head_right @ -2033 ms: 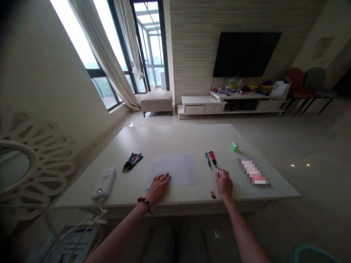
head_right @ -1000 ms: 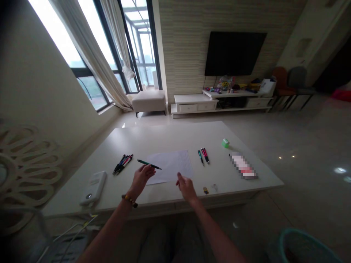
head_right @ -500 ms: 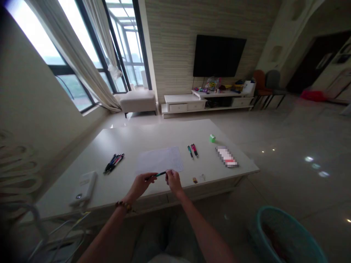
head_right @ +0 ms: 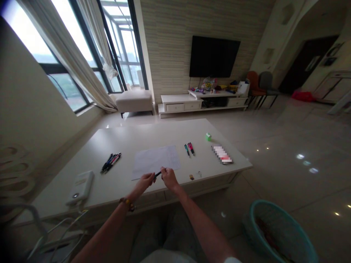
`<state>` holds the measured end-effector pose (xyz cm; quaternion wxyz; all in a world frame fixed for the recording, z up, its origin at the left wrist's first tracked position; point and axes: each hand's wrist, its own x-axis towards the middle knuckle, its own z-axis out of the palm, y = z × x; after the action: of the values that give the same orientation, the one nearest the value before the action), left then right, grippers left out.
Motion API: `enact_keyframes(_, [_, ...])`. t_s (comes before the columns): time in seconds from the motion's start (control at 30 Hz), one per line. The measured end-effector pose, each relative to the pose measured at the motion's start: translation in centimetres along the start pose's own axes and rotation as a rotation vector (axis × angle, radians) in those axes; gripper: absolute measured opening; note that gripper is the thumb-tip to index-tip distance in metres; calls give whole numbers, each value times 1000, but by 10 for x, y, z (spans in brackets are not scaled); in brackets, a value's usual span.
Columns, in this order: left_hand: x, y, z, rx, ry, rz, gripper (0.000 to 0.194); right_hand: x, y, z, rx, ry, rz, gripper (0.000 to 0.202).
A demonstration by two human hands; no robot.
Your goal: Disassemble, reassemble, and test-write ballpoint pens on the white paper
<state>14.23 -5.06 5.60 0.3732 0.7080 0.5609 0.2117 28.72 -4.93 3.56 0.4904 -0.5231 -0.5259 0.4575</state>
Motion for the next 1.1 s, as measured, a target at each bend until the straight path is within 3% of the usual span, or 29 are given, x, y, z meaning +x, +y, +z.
enact_keyframes(0.07, [5,-2,-7,-140,-86,-5,49,1,-4,-4,-26,-49,-69,46])
enact_keyframes(0.13, [4,-3,-13,-126,-10,65,44,4,-7,-9,-25,-101,-85,43])
enact_keyframes(0.23, [-3,0,-16,70,143,148,33,10,-10,-16,-31,-135,-42,45])
enact_keyframes(0.33, [-9,4,-15,250,184,170,27,15,-11,-21,-26,-164,-75,39])
enact_keyframes(0.63, [-8,3,-15,412,217,233,26,24,-11,-26,-57,-280,-57,37])
enact_keyframes(1.1, [-9,-2,-10,369,227,204,25,29,-4,-22,-27,-282,-35,30])
